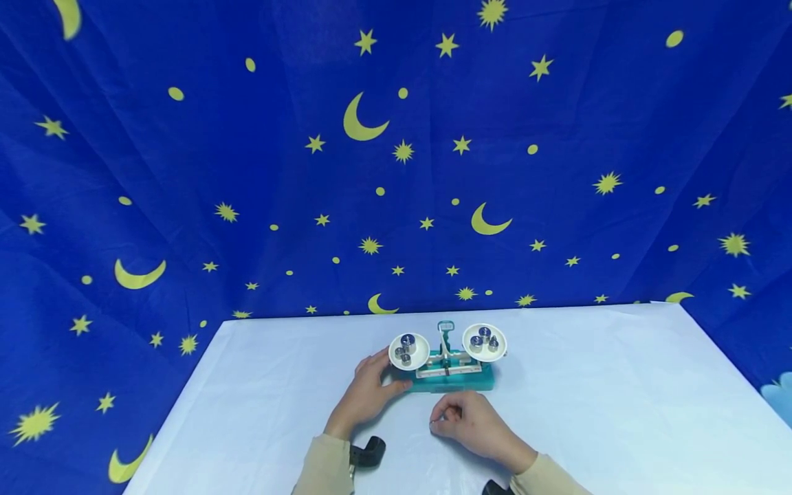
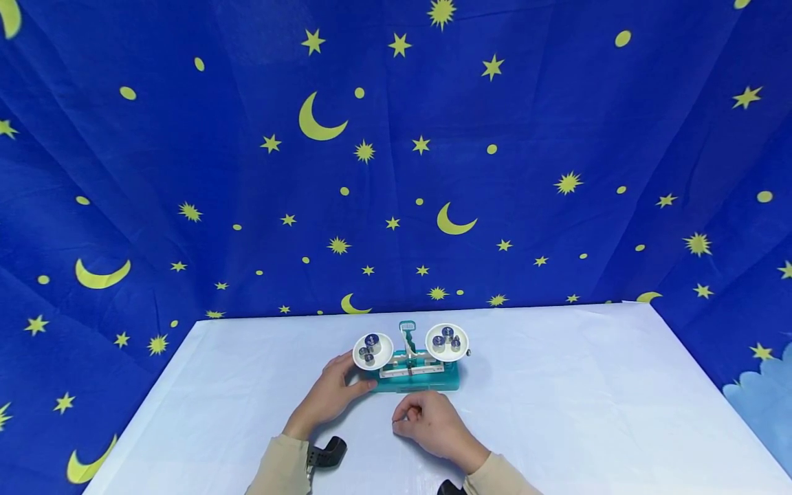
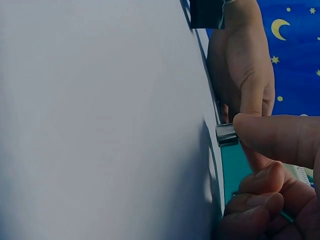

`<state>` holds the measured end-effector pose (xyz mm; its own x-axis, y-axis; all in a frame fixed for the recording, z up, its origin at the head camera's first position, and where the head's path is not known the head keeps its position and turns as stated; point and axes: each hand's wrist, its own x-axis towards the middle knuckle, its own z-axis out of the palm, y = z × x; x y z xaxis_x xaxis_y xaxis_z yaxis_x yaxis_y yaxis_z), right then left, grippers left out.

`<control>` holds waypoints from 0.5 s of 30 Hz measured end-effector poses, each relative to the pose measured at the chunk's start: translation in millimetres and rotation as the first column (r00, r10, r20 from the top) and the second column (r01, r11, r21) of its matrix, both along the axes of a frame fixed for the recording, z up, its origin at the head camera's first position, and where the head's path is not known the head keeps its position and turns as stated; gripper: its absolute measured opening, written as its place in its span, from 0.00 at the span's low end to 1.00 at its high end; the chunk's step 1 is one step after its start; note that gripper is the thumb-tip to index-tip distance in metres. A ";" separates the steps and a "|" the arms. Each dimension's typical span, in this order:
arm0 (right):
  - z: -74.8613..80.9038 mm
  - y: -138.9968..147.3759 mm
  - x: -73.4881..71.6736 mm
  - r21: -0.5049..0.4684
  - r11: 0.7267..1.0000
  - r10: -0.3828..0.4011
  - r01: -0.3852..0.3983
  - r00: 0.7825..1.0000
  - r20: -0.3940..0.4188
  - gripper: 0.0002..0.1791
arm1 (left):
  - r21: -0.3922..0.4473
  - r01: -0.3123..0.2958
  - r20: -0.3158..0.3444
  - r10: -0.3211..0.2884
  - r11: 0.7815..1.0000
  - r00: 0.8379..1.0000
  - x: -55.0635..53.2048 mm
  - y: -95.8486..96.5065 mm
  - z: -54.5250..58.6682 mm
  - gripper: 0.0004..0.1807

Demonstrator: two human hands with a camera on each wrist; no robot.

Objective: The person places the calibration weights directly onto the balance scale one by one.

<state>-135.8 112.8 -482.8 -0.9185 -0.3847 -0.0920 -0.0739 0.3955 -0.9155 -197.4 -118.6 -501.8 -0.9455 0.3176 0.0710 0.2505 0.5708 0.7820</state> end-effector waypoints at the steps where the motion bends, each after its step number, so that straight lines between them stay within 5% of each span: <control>1: -0.1 -0.1 -0.2 -0.001 1.000 -0.001 0.001 1.000 0.001 0.04 | 0.001 0.000 0.001 0.000 1.000 1.000 0.1 -0.1 0.1 0.38; 15: 7.0 0.1 1.7 -0.038 0.999 -0.025 0.026 1.000 0.016 0.07 | -0.006 0.022 -0.016 -0.022 1.000 1.000 -1.7 -0.6 -0.8 0.37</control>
